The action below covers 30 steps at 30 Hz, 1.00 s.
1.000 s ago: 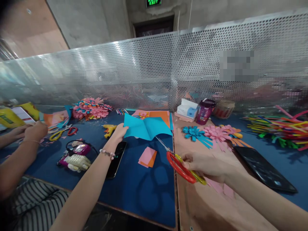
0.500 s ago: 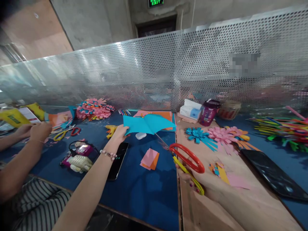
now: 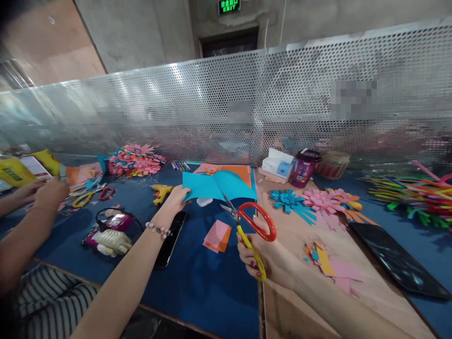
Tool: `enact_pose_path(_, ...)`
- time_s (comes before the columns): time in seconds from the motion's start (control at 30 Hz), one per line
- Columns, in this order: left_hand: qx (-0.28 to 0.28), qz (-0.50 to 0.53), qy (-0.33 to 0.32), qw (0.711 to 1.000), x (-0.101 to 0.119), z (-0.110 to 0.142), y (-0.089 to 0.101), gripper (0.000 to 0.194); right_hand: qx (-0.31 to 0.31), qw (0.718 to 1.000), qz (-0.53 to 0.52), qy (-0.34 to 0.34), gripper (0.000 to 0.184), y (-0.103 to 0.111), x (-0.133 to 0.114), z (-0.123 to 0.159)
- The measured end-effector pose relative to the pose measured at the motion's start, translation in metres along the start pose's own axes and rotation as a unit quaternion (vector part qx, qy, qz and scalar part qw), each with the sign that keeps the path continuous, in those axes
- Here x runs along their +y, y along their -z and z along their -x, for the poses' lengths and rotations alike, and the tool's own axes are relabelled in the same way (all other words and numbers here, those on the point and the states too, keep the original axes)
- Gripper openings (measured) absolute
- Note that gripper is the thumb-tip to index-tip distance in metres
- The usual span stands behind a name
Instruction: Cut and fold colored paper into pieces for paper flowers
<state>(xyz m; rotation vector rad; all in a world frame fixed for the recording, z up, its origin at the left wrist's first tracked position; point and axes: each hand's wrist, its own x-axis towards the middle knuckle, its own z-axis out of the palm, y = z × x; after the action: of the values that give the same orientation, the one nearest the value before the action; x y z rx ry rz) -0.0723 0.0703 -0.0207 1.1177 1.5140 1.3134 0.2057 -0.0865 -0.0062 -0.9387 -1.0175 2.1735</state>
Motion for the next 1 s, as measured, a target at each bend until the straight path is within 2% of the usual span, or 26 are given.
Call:
enact_pose_path(0.1, -0.002, 0.021, 0.011, 1.0, 0.002, 0.003, -0.001, 0.013, -0.054, 0.994, -0.093, -0.009, 0.024, -0.001, -0.001, -0.008)
enact_pose_path(0.3, -0.003, 0.028, 0.027, 0.999, 0.005, 0.007, -0.003, 0.012, -0.068, 0.99, -0.118, -0.039, 0.043, 0.003, -0.003, -0.02)
enact_pose_path(0.63, 0.001, 0.051, 0.04, 0.998, 0.002, -0.001, 0.003, 0.022, -0.106, 0.982, -0.156, -0.029, 0.045, 0.006, 0.006, -0.018)
enact_pose_path(1.0, -0.01, 0.061, 0.05, 0.997, 0.002, -0.004, 0.003, 0.017, -0.118, 0.977, -0.171, -0.042, 0.044, 0.007, 0.005, -0.026)
